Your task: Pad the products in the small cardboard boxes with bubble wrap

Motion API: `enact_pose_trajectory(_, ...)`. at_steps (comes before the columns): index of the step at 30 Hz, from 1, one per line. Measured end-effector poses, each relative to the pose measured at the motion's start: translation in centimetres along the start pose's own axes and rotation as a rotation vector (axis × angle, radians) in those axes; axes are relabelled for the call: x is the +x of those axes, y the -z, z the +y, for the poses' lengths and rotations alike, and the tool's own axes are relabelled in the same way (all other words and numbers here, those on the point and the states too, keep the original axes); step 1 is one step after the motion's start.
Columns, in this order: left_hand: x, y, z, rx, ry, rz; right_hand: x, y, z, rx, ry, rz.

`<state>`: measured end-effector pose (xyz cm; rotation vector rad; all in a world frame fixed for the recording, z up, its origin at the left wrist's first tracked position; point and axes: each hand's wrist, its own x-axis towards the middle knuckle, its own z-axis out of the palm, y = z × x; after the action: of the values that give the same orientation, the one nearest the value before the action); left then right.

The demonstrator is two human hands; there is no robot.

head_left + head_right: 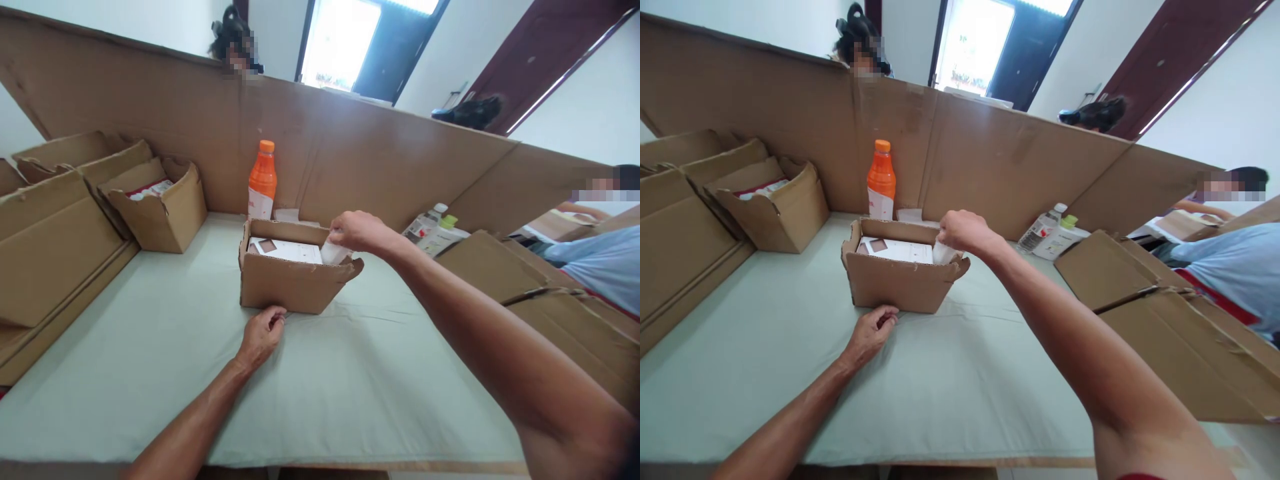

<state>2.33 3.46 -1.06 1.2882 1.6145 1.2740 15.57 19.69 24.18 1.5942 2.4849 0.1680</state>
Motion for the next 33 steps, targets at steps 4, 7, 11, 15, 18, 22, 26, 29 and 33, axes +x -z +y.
enact_pose_trajectory(4, -0.1, -0.2, -0.1, 0.030, -0.023, -0.013, 1.1, -0.6, -0.6, 0.013, -0.005, -0.052)
enact_pose_trajectory(7, -0.2, -0.2, 0.0, 0.059, -0.033, -0.017, 1.5, -1.7, -0.9, 0.005, -0.008, -0.068)
enact_pose_trajectory(11, -0.2, -0.3, 0.1, 0.091, -0.045, -0.019, 1.4, -2.6, -1.1, 0.030, 0.025, -0.098)
enact_pose_trajectory(15, -0.3, -0.2, 0.3, 0.101, -0.052, -0.027, 1.0, -2.6, -0.8, 0.067, 0.085, -0.150)
enact_pose_trajectory(18, -0.3, -0.1, 0.3, 0.100, -0.054, -0.025, 1.1, -3.1, -0.8, 0.060, 0.094, -0.138)
enact_pose_trajectory(22, -0.2, -0.1, 0.4, 0.087, -0.062, -0.011, 1.7, -4.1, -1.2, 0.063, 0.099, -0.128)
enact_pose_trajectory(26, -0.2, -0.3, 0.4, 0.056, -0.069, 0.016, 1.6, -3.8, -1.3, 0.109, 0.114, -0.112)
enact_pose_trajectory(29, -0.5, -0.2, 0.6, 0.019, -0.074, 0.076, 0.1, -3.1, -0.5, 0.157, 0.092, -0.024)
enact_pose_trajectory(33, -0.9, 1.6, 1.1, -0.029, -0.049, 0.295, -4.7, -4.8, 3.0, 0.452, 0.057, 0.440)
